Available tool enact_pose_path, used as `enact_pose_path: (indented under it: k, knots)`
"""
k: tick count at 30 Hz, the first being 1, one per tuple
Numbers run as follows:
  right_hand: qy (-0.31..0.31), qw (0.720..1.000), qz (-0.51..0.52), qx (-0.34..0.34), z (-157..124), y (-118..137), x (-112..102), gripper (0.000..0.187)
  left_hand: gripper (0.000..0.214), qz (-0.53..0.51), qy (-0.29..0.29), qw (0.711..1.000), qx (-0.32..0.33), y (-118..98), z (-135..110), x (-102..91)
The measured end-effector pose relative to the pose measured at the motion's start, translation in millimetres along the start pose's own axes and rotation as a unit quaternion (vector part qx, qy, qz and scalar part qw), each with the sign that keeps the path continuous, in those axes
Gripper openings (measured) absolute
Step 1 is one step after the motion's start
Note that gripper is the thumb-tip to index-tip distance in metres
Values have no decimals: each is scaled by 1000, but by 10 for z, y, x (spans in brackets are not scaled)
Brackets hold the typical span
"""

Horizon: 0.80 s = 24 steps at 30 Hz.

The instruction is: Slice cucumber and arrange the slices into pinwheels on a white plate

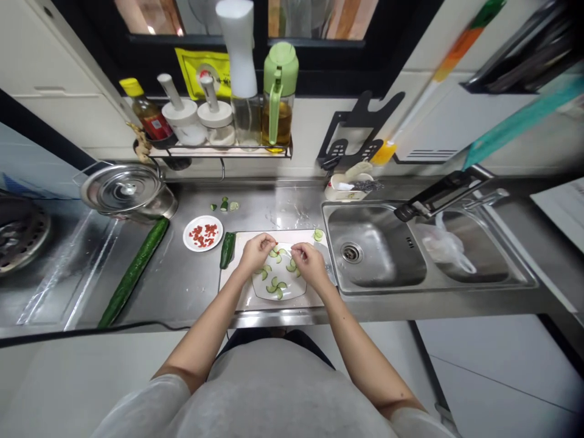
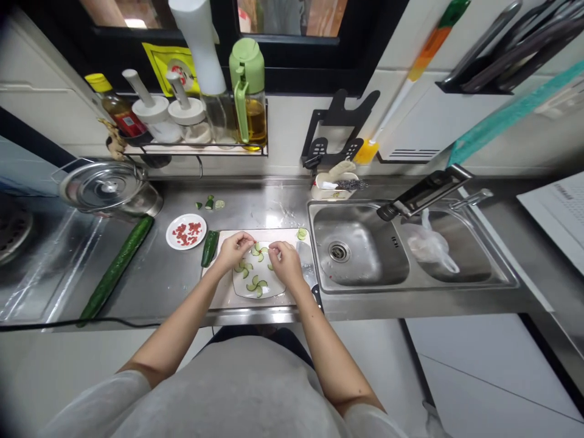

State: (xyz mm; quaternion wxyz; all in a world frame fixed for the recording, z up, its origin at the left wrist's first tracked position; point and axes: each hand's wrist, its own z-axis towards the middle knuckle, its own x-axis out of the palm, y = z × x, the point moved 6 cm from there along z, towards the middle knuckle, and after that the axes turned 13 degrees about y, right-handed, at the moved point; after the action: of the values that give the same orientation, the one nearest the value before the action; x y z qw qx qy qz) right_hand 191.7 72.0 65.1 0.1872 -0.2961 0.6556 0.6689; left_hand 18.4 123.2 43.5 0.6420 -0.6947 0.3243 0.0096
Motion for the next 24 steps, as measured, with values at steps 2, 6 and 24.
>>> enact_pose_path:
  k: [2, 6, 24]
  knots:
    - [6, 1000, -17, -6, -5, 3, -6, 20, 10, 24, 16, 1000, 8, -56, -22, 97]
    - [26, 997, -70, -8, -17, -12, 4, 17, 10, 82, 48, 995, 28, -155, -48, 248]
    - [45, 994, -89, 49, -108, -409, -33, 15, 18, 100, 49, 994, -17, -18, -38, 467]
